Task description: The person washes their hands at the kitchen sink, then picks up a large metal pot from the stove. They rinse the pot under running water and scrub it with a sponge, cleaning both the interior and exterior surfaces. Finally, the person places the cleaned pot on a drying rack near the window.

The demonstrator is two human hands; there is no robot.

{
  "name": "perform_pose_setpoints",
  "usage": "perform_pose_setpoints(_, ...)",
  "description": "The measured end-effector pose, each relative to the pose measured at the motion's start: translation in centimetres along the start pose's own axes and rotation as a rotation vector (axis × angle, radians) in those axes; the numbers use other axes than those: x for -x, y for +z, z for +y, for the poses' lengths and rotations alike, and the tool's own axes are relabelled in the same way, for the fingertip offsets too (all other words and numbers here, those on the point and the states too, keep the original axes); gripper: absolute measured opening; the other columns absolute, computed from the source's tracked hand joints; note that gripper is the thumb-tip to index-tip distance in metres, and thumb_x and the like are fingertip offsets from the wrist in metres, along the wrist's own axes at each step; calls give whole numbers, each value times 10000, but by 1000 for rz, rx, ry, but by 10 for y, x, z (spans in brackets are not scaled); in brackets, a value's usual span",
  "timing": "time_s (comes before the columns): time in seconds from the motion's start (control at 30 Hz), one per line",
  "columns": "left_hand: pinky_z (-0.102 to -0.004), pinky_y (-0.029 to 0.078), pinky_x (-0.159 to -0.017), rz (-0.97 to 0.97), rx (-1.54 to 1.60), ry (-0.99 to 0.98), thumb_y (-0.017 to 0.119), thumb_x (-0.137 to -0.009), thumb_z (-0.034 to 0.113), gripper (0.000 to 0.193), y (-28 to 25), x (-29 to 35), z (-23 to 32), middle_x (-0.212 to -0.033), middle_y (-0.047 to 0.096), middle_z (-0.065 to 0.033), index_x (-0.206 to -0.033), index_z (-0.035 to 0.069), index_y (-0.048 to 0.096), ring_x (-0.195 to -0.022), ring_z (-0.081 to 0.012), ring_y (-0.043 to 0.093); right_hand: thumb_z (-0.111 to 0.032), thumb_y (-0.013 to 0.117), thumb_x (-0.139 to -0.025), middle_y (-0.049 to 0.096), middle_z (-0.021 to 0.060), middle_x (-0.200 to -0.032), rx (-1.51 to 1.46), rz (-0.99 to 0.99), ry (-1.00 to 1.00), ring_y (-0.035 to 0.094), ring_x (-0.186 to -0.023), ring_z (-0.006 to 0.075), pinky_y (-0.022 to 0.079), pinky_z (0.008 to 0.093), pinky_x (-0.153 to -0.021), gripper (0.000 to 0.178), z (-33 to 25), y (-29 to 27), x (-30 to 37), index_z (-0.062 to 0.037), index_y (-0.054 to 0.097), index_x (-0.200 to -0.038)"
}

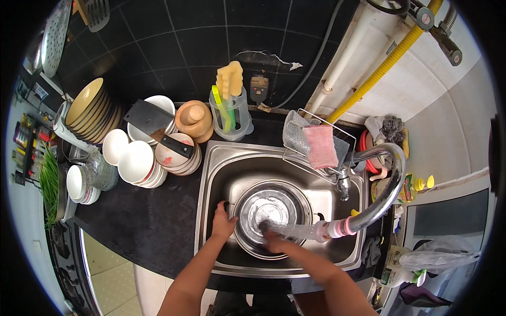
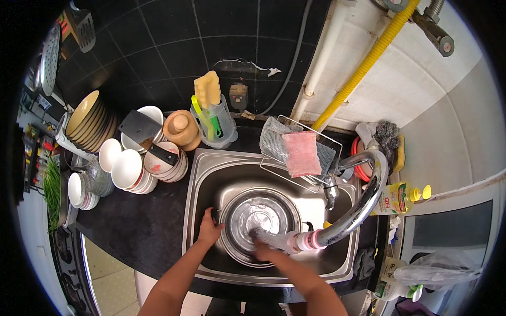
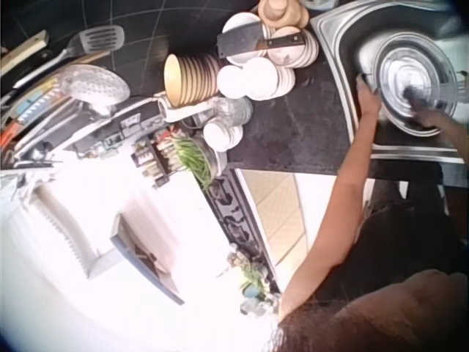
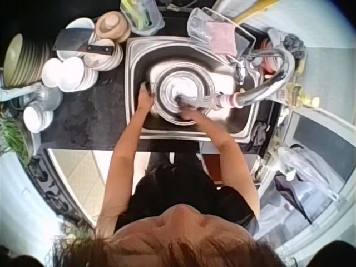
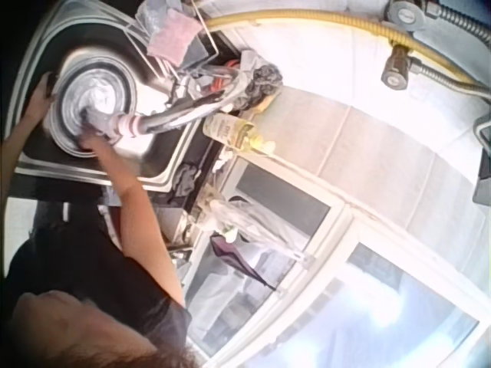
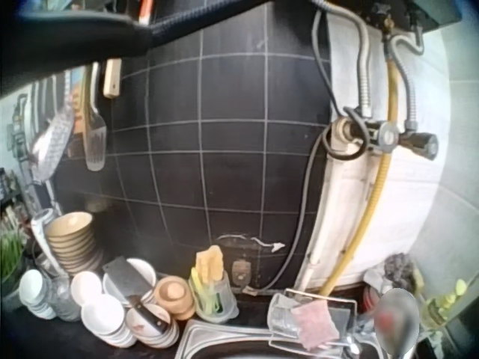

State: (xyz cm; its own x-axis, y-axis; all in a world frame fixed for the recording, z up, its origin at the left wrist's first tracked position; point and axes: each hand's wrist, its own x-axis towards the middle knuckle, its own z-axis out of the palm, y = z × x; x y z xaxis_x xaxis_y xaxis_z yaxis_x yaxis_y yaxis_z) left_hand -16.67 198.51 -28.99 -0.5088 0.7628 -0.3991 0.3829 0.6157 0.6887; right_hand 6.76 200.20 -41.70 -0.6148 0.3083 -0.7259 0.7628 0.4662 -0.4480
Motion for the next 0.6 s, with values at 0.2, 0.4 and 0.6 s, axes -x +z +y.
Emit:
perform_pose_setpoints(0.2,-364,434,-710,-5,0,17,717,-638,41,697,0,5,-2,-858,498,-155,-1217,31,328,-769,-278,511,-389,544,-791,194,246,-1366,-27,468,-120,200,-1265,375,184,420,-1041,696,-20,-21,-50,13,290,-1299)
perform_pose_setpoints(0.4,-359,435,-699,-13,58,-16,713,-643,41,675,-1,6,2,-841,493,-145,-1200,26,334,-746,-270,514,-363,505,-788,336,268,-1289,111,728,114,314,-1190,418,254,437,-1005,596,49,17,-18,11,382,-1236)
perform_pose_setpoints(0.6,-371,440,-673,5,48,32,713,-646,57,680,8,6,-5,-809,514,-144,-1210,58,334,-724,-273,530,-219,435,-806,336,198,-1325,78,360,-254,290,-1256,274,228,412,-1023,467,-50,-17,-30,-57,417,-1244)
